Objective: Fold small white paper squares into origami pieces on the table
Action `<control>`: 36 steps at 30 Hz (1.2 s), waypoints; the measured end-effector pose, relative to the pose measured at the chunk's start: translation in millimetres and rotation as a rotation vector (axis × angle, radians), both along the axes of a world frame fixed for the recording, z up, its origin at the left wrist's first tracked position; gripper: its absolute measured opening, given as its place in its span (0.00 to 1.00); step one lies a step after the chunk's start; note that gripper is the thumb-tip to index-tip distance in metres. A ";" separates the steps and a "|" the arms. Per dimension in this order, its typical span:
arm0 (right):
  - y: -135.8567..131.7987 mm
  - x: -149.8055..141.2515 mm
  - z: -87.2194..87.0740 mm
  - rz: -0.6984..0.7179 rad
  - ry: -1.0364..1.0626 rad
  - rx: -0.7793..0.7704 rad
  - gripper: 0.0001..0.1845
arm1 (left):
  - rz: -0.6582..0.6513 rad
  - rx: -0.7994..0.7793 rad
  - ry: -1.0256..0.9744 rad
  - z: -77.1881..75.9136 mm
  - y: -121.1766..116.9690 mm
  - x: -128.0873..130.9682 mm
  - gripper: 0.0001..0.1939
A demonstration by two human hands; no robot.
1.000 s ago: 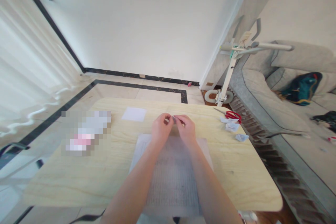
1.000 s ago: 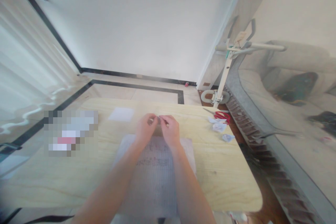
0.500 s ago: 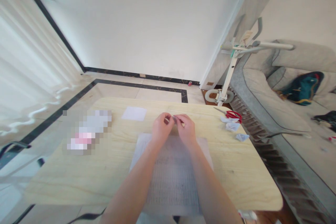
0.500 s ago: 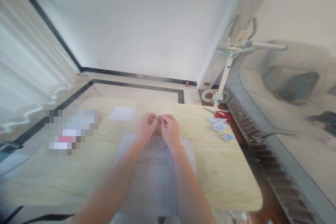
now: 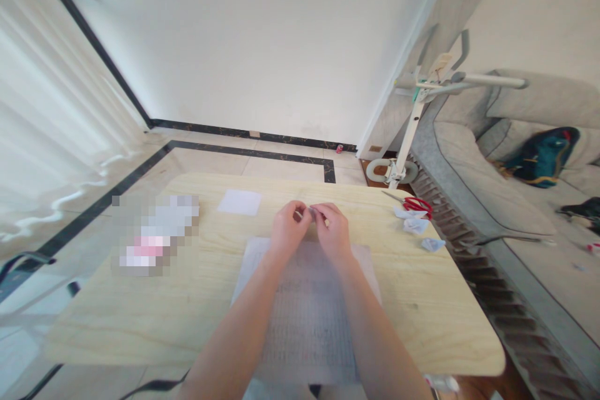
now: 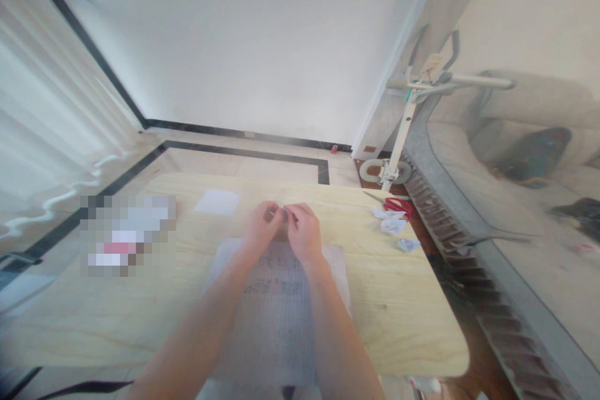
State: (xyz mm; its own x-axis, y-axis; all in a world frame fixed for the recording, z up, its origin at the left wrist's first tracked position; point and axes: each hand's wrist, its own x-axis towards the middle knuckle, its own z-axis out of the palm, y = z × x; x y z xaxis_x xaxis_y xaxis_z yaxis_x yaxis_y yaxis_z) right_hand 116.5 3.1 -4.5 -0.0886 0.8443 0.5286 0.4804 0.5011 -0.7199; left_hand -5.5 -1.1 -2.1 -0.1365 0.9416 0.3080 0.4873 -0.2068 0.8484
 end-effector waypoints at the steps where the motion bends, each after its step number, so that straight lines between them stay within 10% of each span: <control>1: 0.0 0.1 0.0 -0.002 -0.006 0.004 0.12 | 0.001 -0.001 0.003 0.0 0.0 0.0 0.06; 20: -3.8 -5.5 1.9 0.039 -0.067 0.013 0.16 | 0.118 0.004 0.094 2.6 0.0 -0.2 0.05; 36: 8.6 1.9 -9.1 -0.031 0.396 -0.276 0.11 | -0.063 0.074 -0.183 -0.6 5.6 0.1 0.10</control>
